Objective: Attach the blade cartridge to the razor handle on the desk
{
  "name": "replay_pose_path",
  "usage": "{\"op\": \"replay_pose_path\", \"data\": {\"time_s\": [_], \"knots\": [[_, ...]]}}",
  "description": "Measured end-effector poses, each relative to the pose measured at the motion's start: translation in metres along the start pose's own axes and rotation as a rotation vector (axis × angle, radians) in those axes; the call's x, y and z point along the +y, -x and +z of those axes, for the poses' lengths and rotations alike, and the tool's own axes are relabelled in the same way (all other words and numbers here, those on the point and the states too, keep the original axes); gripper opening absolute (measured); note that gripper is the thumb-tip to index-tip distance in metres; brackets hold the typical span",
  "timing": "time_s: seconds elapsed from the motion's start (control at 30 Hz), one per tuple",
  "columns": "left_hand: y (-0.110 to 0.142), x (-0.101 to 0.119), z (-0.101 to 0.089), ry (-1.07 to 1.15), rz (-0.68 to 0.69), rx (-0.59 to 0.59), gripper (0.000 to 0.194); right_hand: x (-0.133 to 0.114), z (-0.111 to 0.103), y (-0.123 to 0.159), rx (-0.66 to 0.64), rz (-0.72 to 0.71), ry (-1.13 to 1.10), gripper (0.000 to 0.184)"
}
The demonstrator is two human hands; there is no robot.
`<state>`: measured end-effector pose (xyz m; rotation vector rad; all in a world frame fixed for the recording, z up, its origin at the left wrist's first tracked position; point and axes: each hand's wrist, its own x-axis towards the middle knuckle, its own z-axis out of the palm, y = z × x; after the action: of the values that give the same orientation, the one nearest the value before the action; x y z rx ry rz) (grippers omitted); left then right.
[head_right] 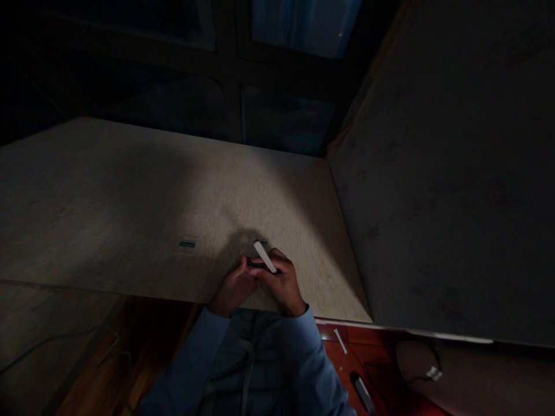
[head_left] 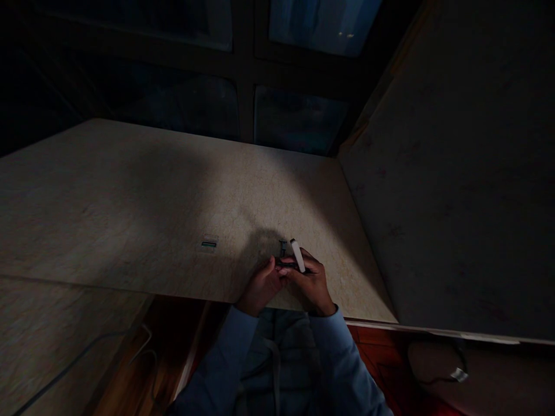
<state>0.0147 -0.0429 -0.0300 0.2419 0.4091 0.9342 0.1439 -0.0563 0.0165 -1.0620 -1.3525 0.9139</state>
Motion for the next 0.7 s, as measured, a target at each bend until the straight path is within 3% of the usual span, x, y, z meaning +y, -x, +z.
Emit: {"op": "replay_pose_path", "data": {"time_s": [0.27,0.53,0.7], "knots": [[0.0037,-0.0005,-0.002,-0.048,-0.059,-0.151,0.04,0.0027,-0.0024,0.0011,-0.114,0.174,-0.035,0.022],[0.0088,0.0014,0.0025,-0.08,-0.093,-0.18,0.051,0.0022,-0.0077,-0.0001,-0.137,0.052,0.052,0.026],[0.0069,0.001,0.003,-0.073,-0.075,-0.097,0.042,0.0042,-0.0043,0.0015,-0.128,0.05,0.058,0.023]]}}
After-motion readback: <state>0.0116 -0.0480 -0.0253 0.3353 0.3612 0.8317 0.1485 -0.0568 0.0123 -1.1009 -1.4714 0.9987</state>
